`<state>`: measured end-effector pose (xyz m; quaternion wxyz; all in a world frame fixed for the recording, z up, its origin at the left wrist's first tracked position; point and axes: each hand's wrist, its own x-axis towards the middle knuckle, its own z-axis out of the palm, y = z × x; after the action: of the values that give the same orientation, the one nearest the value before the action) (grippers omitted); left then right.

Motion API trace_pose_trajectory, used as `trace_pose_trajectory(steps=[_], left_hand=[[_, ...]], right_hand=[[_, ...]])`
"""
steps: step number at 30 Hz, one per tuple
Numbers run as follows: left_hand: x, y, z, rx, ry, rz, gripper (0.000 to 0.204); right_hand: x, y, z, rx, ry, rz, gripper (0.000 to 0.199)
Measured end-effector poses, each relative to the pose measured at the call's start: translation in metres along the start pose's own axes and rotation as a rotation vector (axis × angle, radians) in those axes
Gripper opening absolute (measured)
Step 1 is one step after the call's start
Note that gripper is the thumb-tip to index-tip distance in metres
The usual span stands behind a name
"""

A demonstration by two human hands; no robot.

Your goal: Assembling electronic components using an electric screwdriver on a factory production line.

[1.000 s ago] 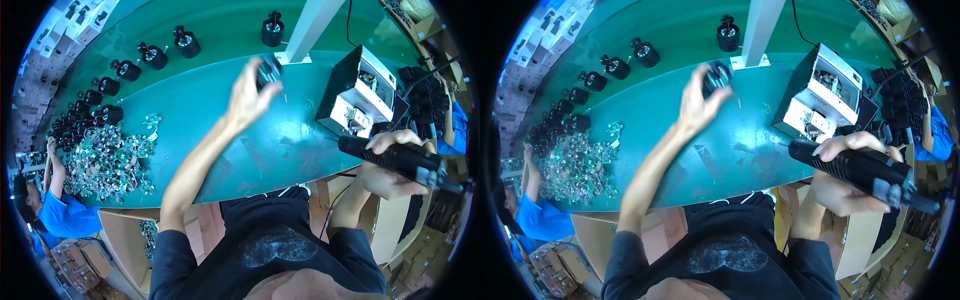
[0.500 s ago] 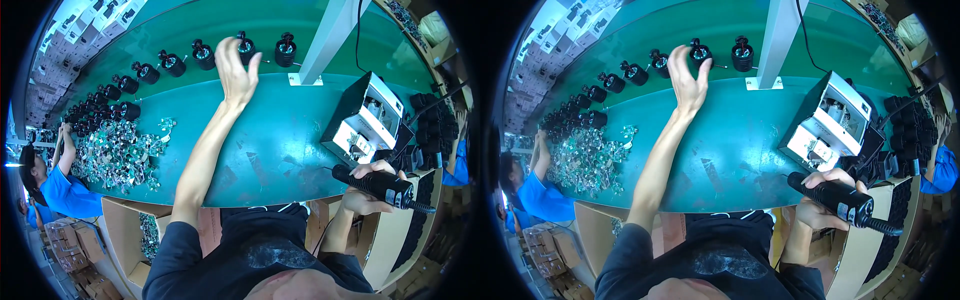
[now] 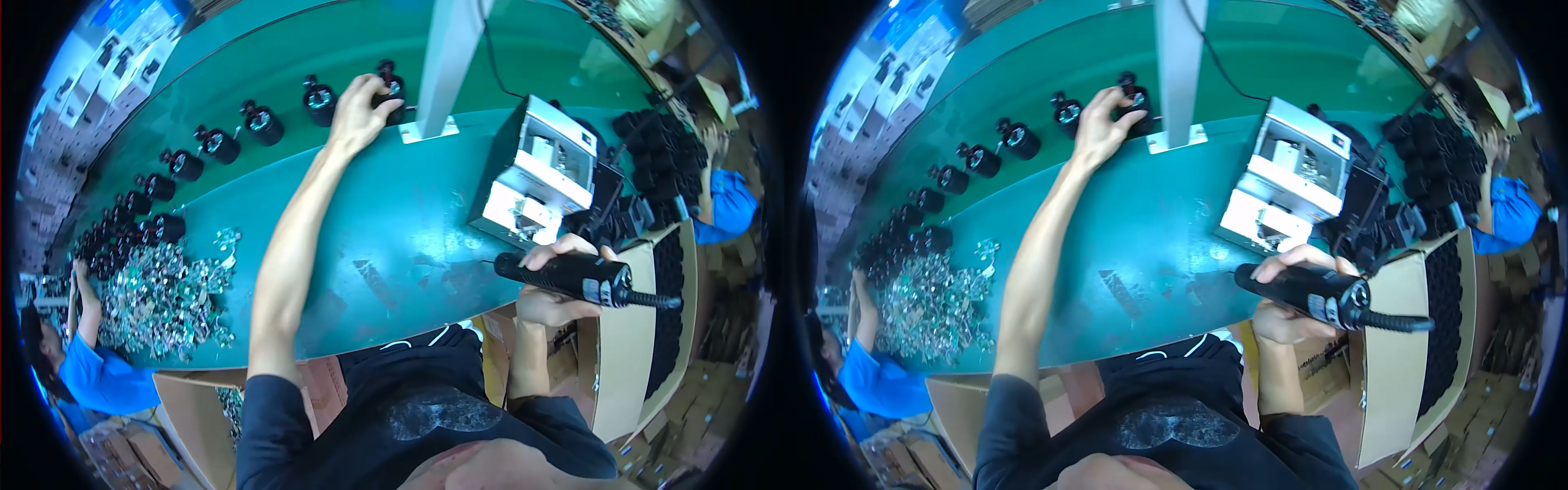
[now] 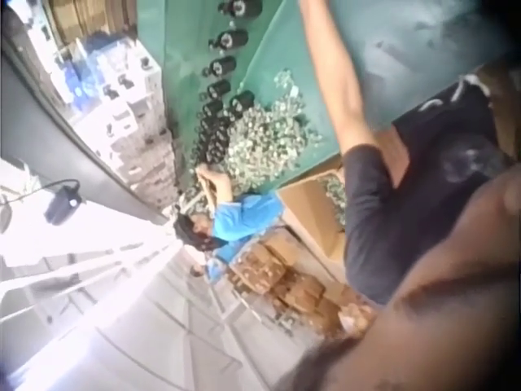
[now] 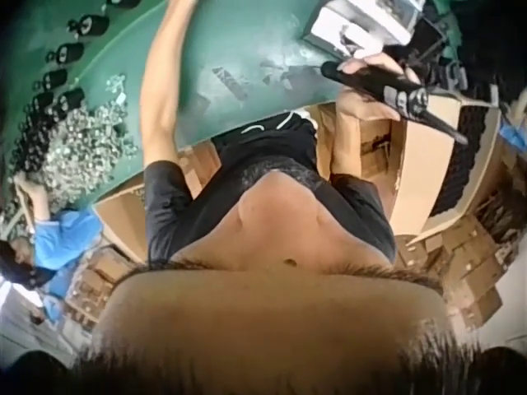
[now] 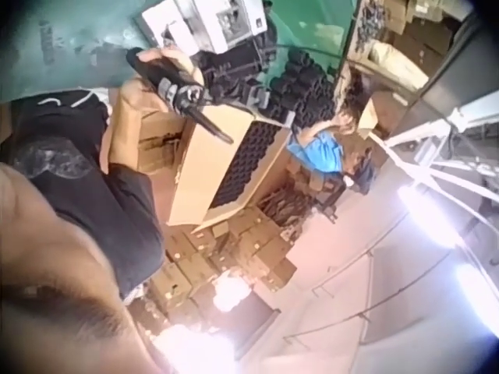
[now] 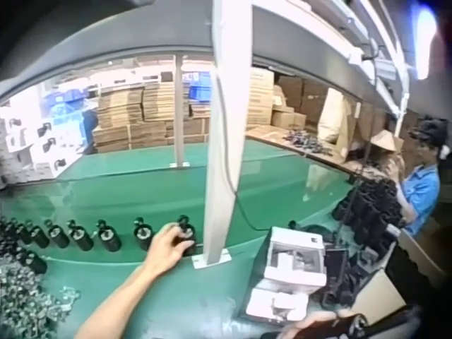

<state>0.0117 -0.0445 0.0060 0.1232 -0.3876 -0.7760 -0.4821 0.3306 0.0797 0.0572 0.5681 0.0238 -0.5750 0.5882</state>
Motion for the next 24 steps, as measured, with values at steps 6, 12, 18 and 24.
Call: trace_pose_trajectory(steps=[6,12,18,24], left_hand=[[-0.09,0.102,-0.032,-0.133,-0.177,0.069,0.024],[-0.139,0.111,-0.018,-0.255,-0.222,0.102,0.028],[-0.153,0.1,-0.01,-0.34,-0.182,0.109,0.03],[-0.156,0.099,-0.012,-0.369,-0.241,0.044,0.031]], right_hand=[[0.012,-0.018,0.004,0.111,-0.005,0.066,0.079],[0.068,-0.046,0.024,0.058,-0.089,-0.176,0.078],[0.076,-0.031,0.029,-0.07,-0.104,-0.118,0.076],[0.06,-0.042,0.041,0.212,-0.265,-0.008,0.073]])
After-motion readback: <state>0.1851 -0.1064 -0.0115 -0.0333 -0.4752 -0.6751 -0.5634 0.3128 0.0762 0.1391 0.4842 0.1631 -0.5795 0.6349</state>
